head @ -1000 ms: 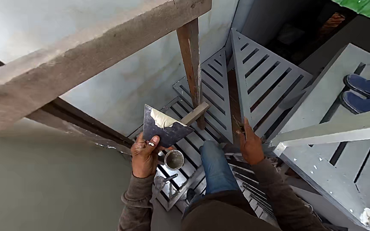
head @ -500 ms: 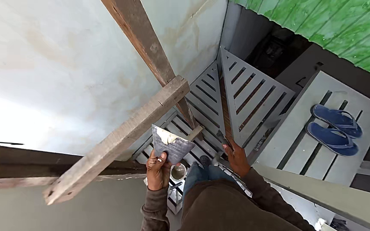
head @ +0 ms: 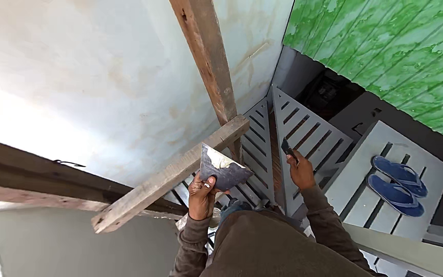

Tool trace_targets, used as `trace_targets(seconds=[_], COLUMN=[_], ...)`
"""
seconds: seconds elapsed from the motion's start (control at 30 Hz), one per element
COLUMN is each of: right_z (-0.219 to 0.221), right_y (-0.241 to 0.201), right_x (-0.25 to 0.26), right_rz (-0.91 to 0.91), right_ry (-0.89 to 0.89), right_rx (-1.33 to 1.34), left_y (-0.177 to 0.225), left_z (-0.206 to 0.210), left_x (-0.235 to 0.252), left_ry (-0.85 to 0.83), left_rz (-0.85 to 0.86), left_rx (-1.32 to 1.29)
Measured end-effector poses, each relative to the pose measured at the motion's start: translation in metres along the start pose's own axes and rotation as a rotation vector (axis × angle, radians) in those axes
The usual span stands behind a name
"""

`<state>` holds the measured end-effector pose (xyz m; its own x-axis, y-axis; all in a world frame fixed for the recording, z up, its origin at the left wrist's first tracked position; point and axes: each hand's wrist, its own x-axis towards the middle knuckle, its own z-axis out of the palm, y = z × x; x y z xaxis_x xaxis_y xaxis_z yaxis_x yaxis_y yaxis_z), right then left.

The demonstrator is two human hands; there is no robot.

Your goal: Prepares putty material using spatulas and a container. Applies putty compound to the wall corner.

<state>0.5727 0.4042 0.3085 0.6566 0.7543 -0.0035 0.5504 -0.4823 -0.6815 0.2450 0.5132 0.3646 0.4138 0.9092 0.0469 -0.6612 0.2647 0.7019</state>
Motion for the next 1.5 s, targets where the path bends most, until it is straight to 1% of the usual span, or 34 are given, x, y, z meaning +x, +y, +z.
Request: trace_targets(seconds=[0.07,0.13,0.2,0.3,0.4,0.5,0.57,0.63,0.73,0.87,1.0,1.07,1.17,1.23,1.27,1.3,1.37,1.4,1.43,1.5], right_z=[-0.020,-0.030,-0.033,-0.031,-0.022,-0.017,-0.015,-0.014,-0.017,-0.016,-0.018,-0.019,-0.013,-0.003,0.006,0.016,0.037,0.049,0.062,0.087], right_y=[0.001,0.004,0.014,0.030,0.043,0.061,0.065,0.064,0.064,0.070,0.080,0.087,0.091,0.090,0.086,0.080,0.062,0.053,0.045,0.029], right_x=[0.016,0.021,0.019,0.017,0.017,0.014,0.014,0.014,0.016,0.018,0.020,0.028,0.058,0.091,0.111,0.133,0.186,0.214,0.245,0.314], right_rz=[0.027,0.077,0.132,0.162,0.202,0.278,0.316,0.358,0.405,0.437,0.417,0.471,0.620,0.647,0.654,0.675,0.741,0.753,0.748,0.707], right_ry=[0.059,0.094,0.112,0.105,0.072,0.063,0.078,0.094,0.126,0.150,0.151,0.189,0.223,0.199,0.195,0.194,0.154,0.131,0.136,0.166], right_rx=[-0.004,0.003,-0.008,-0.063,-0.056,0.051,0.122,0.174,0.237,0.257,0.171,0.155,0.223,0.329,0.442,0.616,1.078,1.239,1.322,1.385], left_y=[0.012,0.029,0.047,0.069,0.081,0.076,0.071,0.064,0.047,0.018,-0.007,-0.019,-0.037,-0.050,-0.055,-0.060,-0.069,-0.072,-0.075,-0.081], left_z=[-0.001,-0.005,-0.011,-0.022,-0.036,-0.041,-0.033,-0.017,0.012,0.048,0.073,0.082,0.095,0.106,0.111,0.117,0.128,0.133,0.139,0.150], left_x=[0.004,0.001,-0.004,-0.012,-0.022,-0.034,-0.033,-0.026,-0.004,0.035,0.080,0.101,0.132,0.151,0.161,0.171,0.193,0.204,0.217,0.240], left_ry=[0.010,0.042,0.085,0.169,0.226,0.252,0.229,0.171,0.051,-0.082,-0.140,-0.143,-0.143,-0.124,-0.122,-0.120,-0.119,-0.113,-0.103,-0.070], left_rz=[0.055,0.124,0.195,0.278,0.295,0.257,0.226,0.163,0.040,-0.107,-0.205,-0.250,-0.309,-0.345,-0.361,-0.370,-0.369,-0.360,-0.345,-0.306], left_rx=[-0.013,0.003,0.022,0.072,0.110,0.087,0.046,0.008,-0.043,-0.060,-0.046,-0.037,-0.008,-0.004,-0.001,0.001,0.009,0.023,0.042,0.073])
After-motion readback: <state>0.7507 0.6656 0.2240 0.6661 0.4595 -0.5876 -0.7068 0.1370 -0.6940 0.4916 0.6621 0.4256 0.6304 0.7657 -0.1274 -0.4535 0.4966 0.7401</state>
